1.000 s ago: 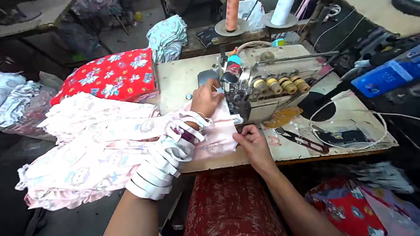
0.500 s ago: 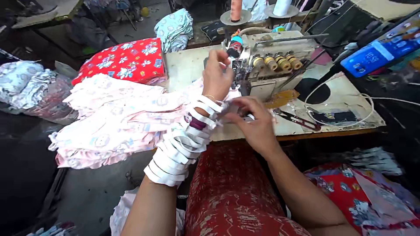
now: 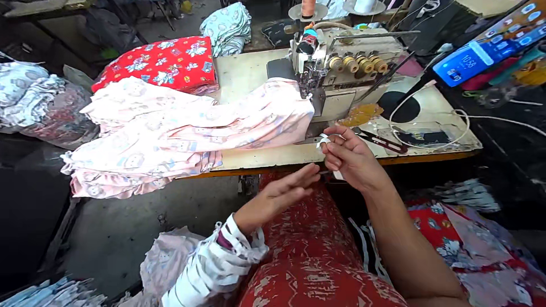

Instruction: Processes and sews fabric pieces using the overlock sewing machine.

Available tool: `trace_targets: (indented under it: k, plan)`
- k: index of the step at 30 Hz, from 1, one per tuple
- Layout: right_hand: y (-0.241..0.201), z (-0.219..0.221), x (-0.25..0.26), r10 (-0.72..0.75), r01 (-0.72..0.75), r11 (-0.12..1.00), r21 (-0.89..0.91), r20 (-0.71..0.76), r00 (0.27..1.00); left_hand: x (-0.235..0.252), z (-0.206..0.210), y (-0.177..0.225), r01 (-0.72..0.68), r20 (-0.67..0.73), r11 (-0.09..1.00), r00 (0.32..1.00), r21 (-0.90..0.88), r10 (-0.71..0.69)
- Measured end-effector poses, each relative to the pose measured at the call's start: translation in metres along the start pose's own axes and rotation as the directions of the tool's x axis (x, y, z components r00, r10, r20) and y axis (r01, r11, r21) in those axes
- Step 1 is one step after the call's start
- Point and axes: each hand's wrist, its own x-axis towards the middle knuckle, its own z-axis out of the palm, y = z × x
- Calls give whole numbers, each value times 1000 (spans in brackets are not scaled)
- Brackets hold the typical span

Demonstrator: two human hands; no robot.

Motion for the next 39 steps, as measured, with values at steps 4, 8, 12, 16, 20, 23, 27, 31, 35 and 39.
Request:
trace_targets:
  k: [4, 8, 12, 16, 20, 23, 27, 31, 35, 39]
  plan:
    - [-6, 11, -4, 53, 21, 930, -367, 189, 981, 7, -18, -7, -48, -440, 998, 896, 38, 59]
    - [-15, 18, -5, -10, 236, 880, -412, 481, 877, 21, -9, -2, 101, -309, 993, 944, -54, -113]
    - [-30, -10, -11, -136, 336, 827, -450, 420, 897, 14, -12, 5, 226, 131, 950, 971, -214, -201]
    - [-19, -21, -24, -47, 235, 837, -494, 362, 931, 12, -23, 17, 102, -11, 993, 995, 56, -102]
    - [-2, -6, -23, 46, 106, 922, -372, 377, 925, 18, -23, 31, 74, -26, 927, 997, 367, -69]
    - [16, 16, -19, -147, 181, 966, -182, 186, 972, 20, -28, 30, -20, 64, 921, 998, 390, -5]
    - [28, 20, -10, -64, 54, 954, 293, 23, 998, 19, -28, 35, 40, -22, 900, 999, 435, -34]
    - [26, 12, 1, 112, 88, 774, 627, -273, 955, 26, -31, 39, 87, -49, 848, 996, 523, -73]
    - [10, -19, 9, -124, 116, 967, 229, 21, 992, 41, -36, 55, 91, 18, 758, 991, 645, -134]
    - [-17, -14, 18, 23, 194, 896, -400, 476, 879, 58, -40, 67, 21, 110, 686, 983, 727, -147]
